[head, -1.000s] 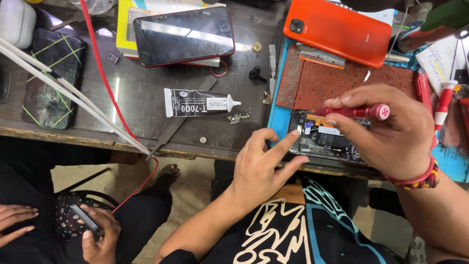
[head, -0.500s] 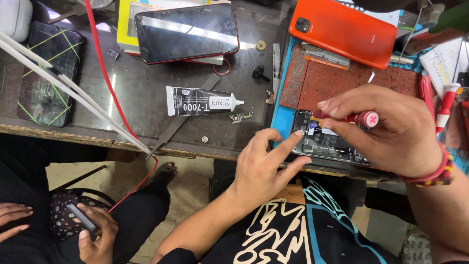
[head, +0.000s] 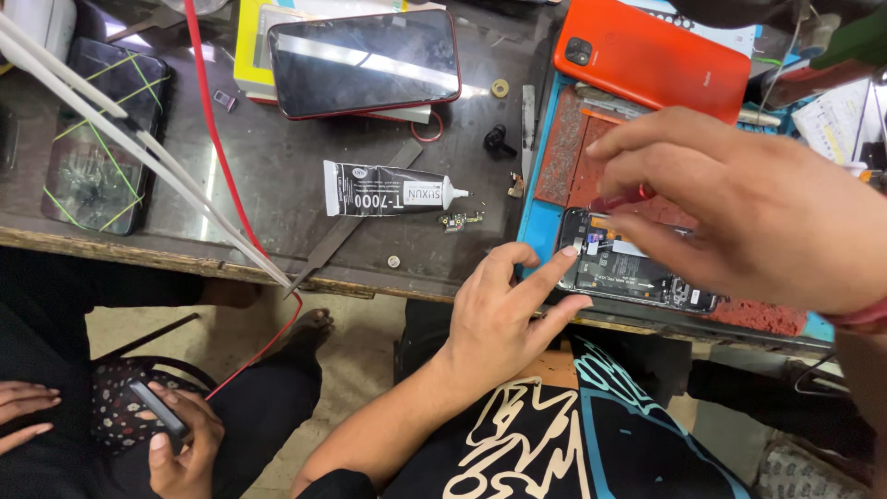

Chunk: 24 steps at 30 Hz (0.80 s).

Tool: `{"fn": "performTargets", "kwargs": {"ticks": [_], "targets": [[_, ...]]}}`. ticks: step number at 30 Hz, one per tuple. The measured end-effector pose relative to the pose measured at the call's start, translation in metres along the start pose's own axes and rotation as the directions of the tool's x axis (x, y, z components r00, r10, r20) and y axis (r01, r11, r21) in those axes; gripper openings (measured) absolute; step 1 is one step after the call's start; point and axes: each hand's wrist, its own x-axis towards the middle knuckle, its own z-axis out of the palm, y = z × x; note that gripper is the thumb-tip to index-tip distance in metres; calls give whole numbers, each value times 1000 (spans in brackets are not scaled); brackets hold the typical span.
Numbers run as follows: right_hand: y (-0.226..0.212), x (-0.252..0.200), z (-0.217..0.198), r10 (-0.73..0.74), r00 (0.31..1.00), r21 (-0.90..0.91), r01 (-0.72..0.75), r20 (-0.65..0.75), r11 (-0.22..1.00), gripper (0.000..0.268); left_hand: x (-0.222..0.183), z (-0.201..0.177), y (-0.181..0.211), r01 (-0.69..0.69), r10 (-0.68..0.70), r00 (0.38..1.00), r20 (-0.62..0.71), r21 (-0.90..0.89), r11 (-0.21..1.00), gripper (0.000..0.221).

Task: The person disassembles a mobile phone using a screwdriver, removes internal components, and applies adhesive to the frame.

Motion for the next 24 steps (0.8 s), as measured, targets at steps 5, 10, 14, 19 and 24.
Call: {"fn": "performTargets", "kwargs": {"ticks": [5,10,14,19,24], "targets": [[-6,-1,0,182,971,-128,-163,152,978,25,-1,0,-1,-11,11,1000,1,13,1000,51],[-6,-1,-1,227,953,-149,-199,201,969,18,-1,0,0,4,-4,1000,19,5,1000,51],[-7,3,-2,239,948,-207,-196,211,958,31,0,1,0,-2,2,1000,8,10,1000,51],[-7,3,-1,136,982,-155,-116,128,981,38,0,1,1,-11,11,1000,-3,4,1000,51],[-9,7,-2,303,899,-288,-214,314,933,29,-1,2,2,-4,5,1000,-3,23,1000,50]]}}
